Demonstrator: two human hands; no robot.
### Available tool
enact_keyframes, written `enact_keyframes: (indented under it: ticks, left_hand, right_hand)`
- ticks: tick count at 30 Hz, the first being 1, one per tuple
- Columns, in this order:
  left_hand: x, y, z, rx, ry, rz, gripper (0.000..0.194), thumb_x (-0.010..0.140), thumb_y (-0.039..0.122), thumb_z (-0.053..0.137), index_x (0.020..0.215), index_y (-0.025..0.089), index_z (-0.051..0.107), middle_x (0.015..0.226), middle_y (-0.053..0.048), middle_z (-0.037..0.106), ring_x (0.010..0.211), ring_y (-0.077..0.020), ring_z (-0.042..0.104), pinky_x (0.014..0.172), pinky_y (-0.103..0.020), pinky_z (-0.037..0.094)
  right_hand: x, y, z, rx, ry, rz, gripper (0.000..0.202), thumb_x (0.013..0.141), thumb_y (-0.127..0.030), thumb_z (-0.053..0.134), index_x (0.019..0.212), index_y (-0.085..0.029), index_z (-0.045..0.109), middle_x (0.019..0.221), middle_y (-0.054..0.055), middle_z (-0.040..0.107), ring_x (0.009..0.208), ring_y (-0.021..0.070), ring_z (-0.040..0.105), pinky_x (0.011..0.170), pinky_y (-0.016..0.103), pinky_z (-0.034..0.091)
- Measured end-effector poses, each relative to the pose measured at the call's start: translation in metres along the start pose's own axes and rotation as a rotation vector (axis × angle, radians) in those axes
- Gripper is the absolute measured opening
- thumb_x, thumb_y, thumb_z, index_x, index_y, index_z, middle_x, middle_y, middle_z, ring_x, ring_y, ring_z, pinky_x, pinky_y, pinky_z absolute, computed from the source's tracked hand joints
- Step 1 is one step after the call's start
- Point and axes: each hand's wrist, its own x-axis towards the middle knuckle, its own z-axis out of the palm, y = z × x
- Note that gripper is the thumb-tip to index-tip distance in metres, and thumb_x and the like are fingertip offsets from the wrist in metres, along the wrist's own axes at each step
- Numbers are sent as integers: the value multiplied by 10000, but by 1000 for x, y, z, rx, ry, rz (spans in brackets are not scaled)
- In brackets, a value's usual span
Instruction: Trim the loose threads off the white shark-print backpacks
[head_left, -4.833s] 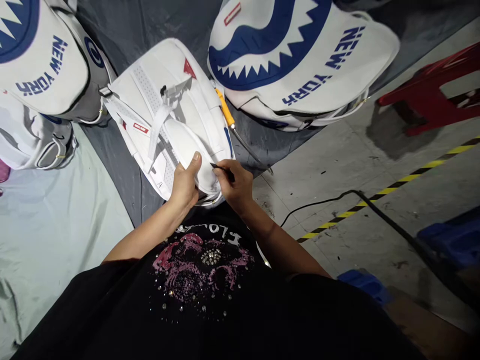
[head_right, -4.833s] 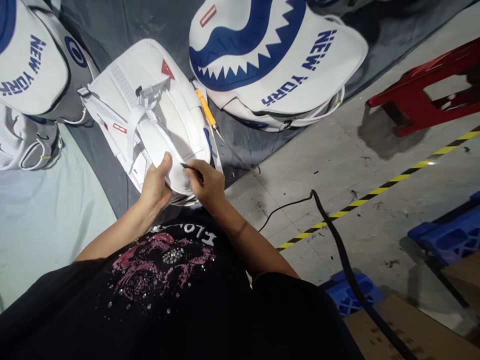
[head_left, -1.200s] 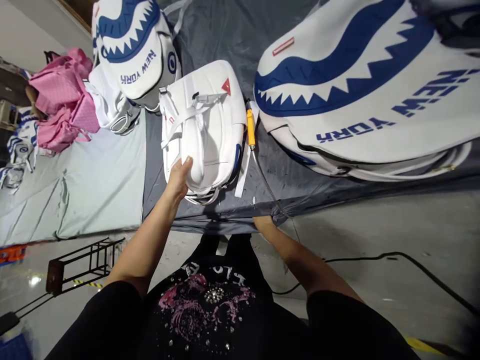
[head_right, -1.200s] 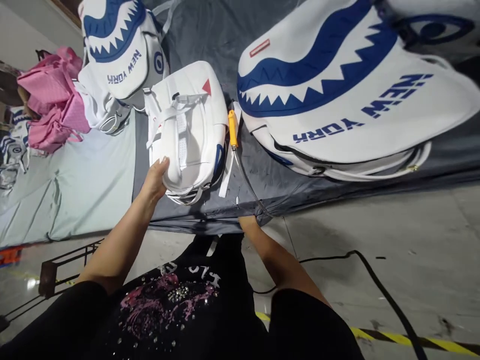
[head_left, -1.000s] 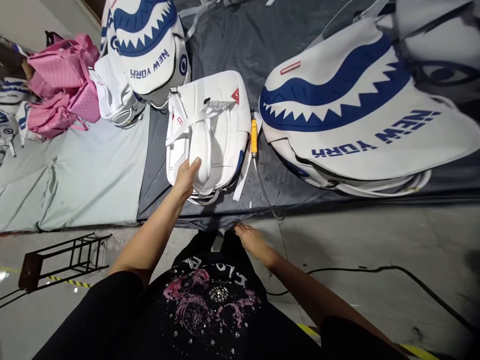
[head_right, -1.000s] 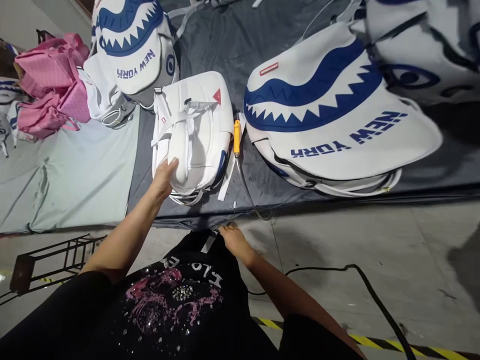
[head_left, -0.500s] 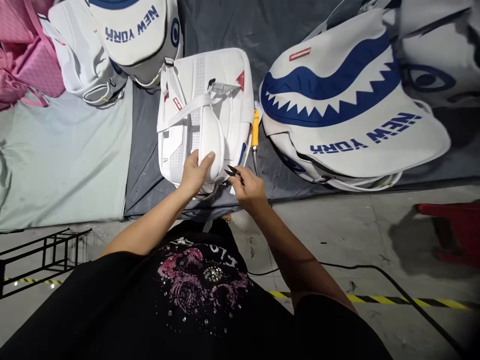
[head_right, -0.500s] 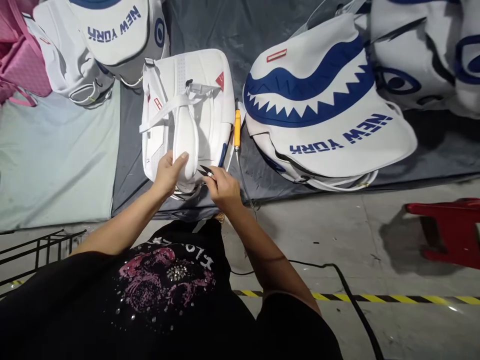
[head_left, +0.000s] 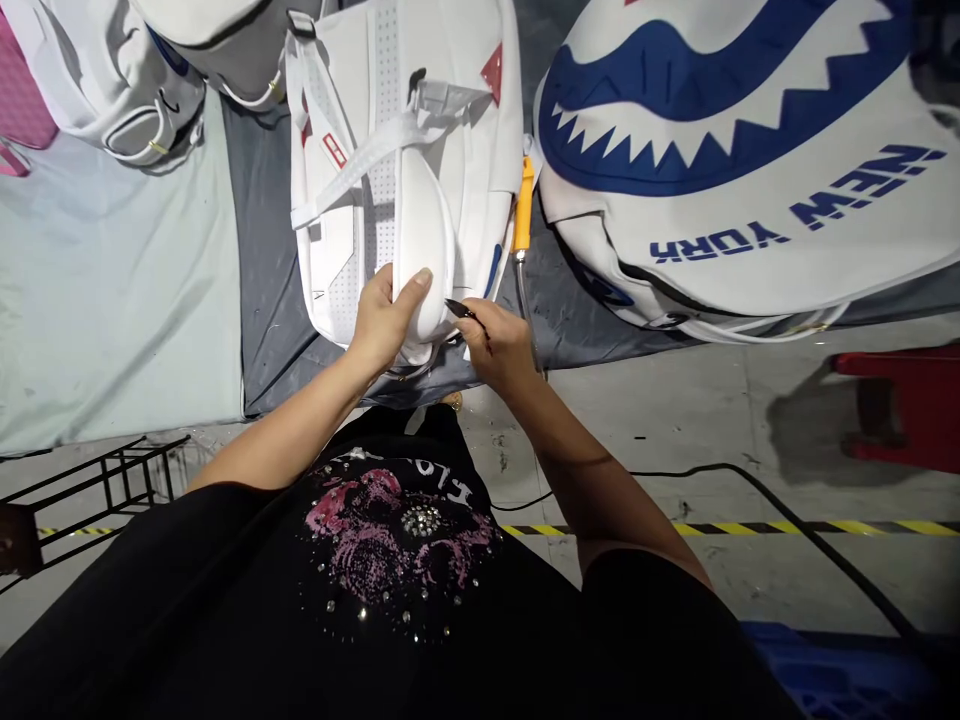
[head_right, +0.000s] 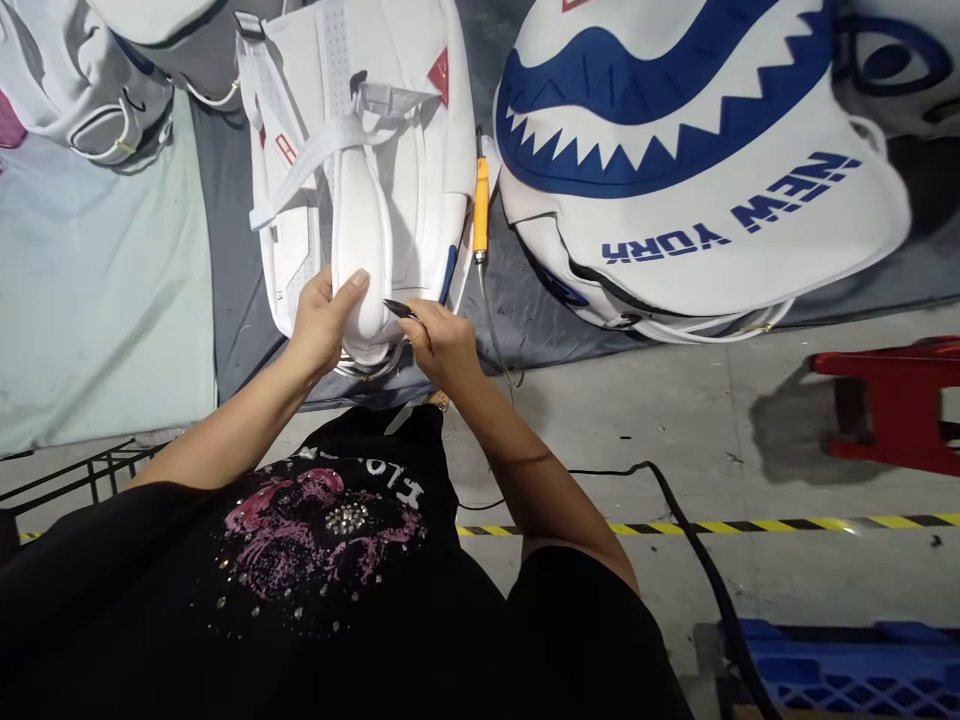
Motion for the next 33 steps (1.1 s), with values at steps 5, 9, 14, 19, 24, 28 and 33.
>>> enact_keyframes:
  ticks: [5, 9, 14, 19, 24, 28, 33]
  left_hand:
    - [-1, 1, -2, 3, -27, -22, 567, 718, 628, 760, 1010, 164, 615, 878, -73, 667, 922, -264, 662, 805, -397, 548]
    - [-2, 0, -3, 43, -67, -7, 606, 715, 637, 755, 1057, 160, 601, 967, -93, 682, 961, -279, 661, 837, -426, 552]
    - [-1, -2, -6, 146, -154, 43, 672, 655, 583, 821, 1122, 170, 571, 1093, -104, 670, 1087, -307, 627, 946, -474, 517]
    - [1, -2, -8, 212, -175, 67, 642, 675, 519, 821, 1150, 178, 557, 1129, -101, 651, 1144, -325, 596, 994, -507, 480]
    - [0, 2, -3, 180, -130, 26, 586, 633, 418, 865, 1099, 191, 593, 1080, -87, 660, 1149, -331, 592, 966, -475, 500]
    - [0, 4, 0, 134, -113, -4, 572, 620, 396, 878, 1077, 190, 603, 1074, -90, 657, 1148, -330, 590, 965, -469, 500]
    - [1, 4, -1, 127, -104, 2, 602, 607, 495, 877, 1061, 201, 613, 1044, -93, 673, 1087, -328, 618, 921, -481, 522]
  right_hand:
    - [1, 0, 2, -16, 38, 64, 355, 1027, -405, 368, 1015, -188, 648, 913, 76, 710, 845, 203, 668, 721, 297, 492]
    - [2, 0, 0, -32, 54, 100, 396, 1030, -454, 334, 1053, -193, 631, 914, 69, 700, 821, 196, 662, 715, 299, 491]
    - [-2, 3, -7, -57, 36, 81, 463, 1024, -526, 328, 1056, -176, 629, 889, 76, 693, 775, 190, 649, 680, 294, 474]
    - [-3, 3, -8, -115, 0, 61, 536, 1025, -566, 278, 1022, -171, 641, 847, 79, 693, 764, 199, 646, 641, 293, 452]
    - [-1, 4, -7, -51, -13, 96, 529, 1034, -548, 229, 999, -204, 630, 902, 83, 702, 840, 210, 665, 708, 308, 492]
    - [-9, 2, -6, 41, 24, 159, 521, 1018, -589, 241, 1053, -213, 600, 912, 79, 689, 814, 207, 662, 714, 317, 512]
    - [-15, -6, -1, 96, 91, 213, 432, 949, -589, 477, 1185, -231, 532, 946, 55, 679, 776, 188, 645, 717, 331, 531]
